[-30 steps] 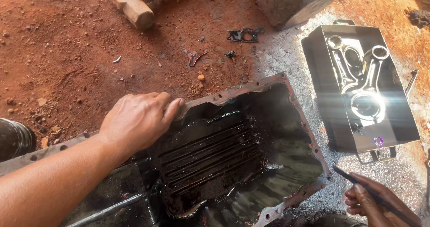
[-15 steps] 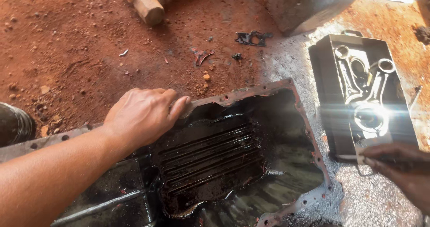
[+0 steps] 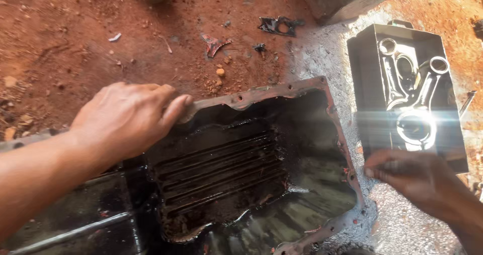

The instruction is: The person uses a blue scraper to remove thick black sludge from the surface of a metal engine oil pan. The person holds the pan steady with one hand while scraping the interior with the other. Nearby, a metal tray containing connecting rods and a hammer are visible on the ground.

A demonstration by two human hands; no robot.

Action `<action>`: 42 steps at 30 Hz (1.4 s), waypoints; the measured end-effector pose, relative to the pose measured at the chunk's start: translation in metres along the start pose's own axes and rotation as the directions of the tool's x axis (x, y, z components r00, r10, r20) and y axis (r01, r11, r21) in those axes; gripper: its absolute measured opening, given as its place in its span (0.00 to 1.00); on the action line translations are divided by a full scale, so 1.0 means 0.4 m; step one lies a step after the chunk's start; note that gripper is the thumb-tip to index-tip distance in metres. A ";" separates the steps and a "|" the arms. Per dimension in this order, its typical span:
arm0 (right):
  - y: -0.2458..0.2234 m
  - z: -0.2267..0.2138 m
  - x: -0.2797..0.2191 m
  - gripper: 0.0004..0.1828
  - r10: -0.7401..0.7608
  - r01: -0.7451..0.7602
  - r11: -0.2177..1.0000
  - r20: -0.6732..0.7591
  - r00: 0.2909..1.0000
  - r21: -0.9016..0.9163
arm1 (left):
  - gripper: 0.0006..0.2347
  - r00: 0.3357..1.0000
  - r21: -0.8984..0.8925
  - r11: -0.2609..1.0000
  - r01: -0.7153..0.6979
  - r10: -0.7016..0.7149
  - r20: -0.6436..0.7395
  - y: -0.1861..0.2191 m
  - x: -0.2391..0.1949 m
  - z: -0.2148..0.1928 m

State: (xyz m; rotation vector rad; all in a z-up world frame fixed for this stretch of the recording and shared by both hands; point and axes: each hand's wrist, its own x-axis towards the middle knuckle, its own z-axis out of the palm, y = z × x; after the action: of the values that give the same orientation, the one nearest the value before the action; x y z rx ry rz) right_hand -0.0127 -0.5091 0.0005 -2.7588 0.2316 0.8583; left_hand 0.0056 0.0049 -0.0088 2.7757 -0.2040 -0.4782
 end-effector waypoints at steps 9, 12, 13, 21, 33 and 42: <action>0.101 0.014 -0.001 0.11 -0.001 0.001 1.000 0.090 0.996 -0.003 | 0.23 0.999 0.014 0.999 0.035 -0.036 0.039 -0.006 0.000 0.005; 0.089 0.022 0.003 0.10 -0.072 0.076 0.996 0.088 0.994 -0.049 | 0.26 0.992 0.091 0.992 -0.087 0.095 -0.078 -0.013 -0.002 0.013; 0.089 0.017 0.009 0.10 -0.045 0.044 0.999 0.046 0.998 0.016 | 0.25 1.000 0.095 0.995 -0.017 0.017 0.005 -0.015 -0.004 0.014; 0.145 0.042 0.016 0.11 -0.333 0.317 0.926 0.050 0.942 0.203 | 0.26 0.995 0.117 0.992 0.035 -0.046 0.092 -0.006 -0.001 0.009; 0.130 0.051 -0.003 0.10 -0.211 0.201 0.950 0.015 0.977 0.238 | 0.23 0.977 0.147 0.983 0.106 -0.131 0.167 0.001 0.006 0.010; 0.078 0.046 -0.022 0.10 -0.200 0.193 0.960 0.013 0.980 0.202 | 0.25 0.995 0.110 0.992 0.059 -0.067 0.074 -0.003 -0.001 0.013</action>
State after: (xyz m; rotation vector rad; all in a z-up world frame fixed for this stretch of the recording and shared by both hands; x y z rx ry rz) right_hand -0.0365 -0.5332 -0.0147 -2.5270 0.0334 0.7829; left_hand 0.0035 0.0046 -0.0137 2.8780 -0.1644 -0.6087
